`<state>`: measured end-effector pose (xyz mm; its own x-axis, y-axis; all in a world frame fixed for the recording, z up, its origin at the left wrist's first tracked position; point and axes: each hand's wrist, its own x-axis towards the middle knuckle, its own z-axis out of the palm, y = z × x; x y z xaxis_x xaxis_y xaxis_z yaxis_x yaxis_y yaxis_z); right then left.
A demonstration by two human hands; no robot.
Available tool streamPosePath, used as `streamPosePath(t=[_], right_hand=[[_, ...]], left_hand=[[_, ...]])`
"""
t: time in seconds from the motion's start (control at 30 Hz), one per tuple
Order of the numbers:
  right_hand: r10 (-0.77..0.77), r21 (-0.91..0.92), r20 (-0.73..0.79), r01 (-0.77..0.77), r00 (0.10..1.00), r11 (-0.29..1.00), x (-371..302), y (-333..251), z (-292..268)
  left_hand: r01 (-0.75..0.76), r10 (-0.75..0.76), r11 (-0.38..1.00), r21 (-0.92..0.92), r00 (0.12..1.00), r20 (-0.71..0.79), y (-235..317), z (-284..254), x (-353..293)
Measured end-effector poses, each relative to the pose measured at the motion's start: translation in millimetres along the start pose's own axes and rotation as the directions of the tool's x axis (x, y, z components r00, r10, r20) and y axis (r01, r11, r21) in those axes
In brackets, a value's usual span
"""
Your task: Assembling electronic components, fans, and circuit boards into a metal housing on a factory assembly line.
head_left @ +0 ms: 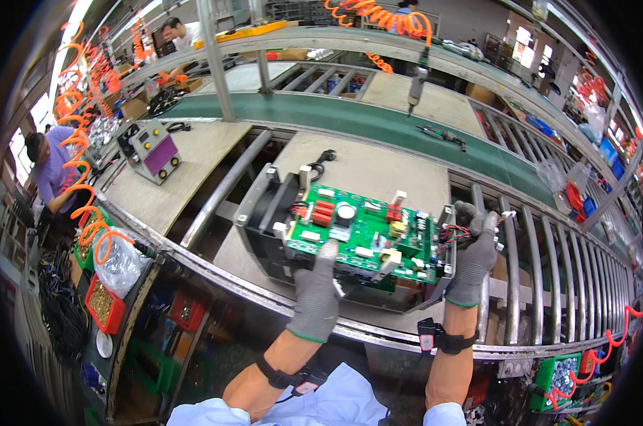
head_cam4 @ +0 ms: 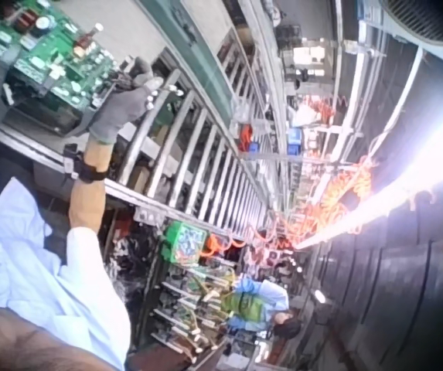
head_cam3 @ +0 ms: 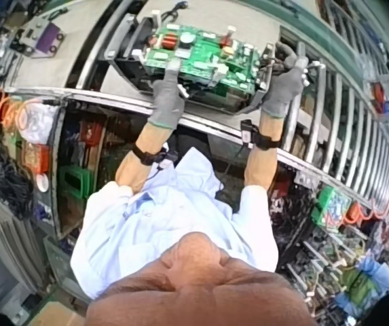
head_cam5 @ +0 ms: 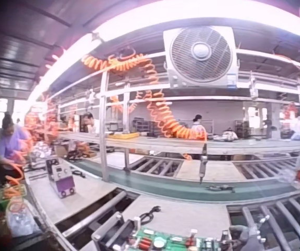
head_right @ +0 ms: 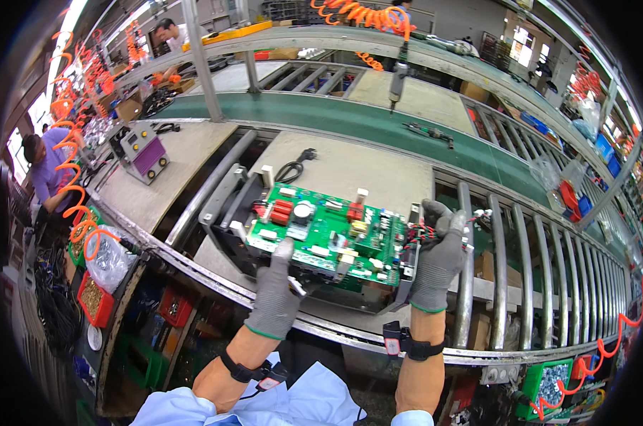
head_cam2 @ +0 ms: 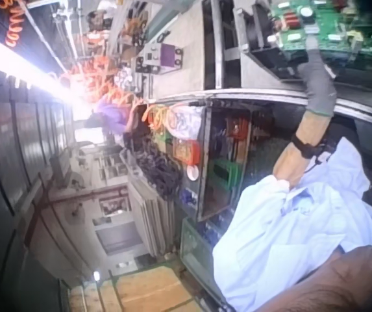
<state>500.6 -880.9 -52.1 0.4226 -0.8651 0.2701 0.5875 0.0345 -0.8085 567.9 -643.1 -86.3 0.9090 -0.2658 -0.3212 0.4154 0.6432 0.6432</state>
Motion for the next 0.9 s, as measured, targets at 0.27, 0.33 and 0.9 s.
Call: streamPosePath(t=[0.27, 0.33, 0.9], right_hand=[[-0.094, -0.336, 0.092, 0.119, 0.991, 0.934, -8, -12, 3], [0.058, -0.723, 0.201, 0.108, 0.978, 0.683, -29, -45, 6], [0.535, -0.391, 0.786, 0.919, 0.309, 0.044, -59, -25, 178]], left_hand=[[0.07, -0.063, 0.903, 0.424, 0.998, -0.03, -6, -9, 5], [0.079, -0.094, 0.9, 0.428, 0.995, 0.013, -4, -12, 3], [-0.233, -0.093, 0.548, 0.803, 0.937, 0.336, 29, -91, 2]])
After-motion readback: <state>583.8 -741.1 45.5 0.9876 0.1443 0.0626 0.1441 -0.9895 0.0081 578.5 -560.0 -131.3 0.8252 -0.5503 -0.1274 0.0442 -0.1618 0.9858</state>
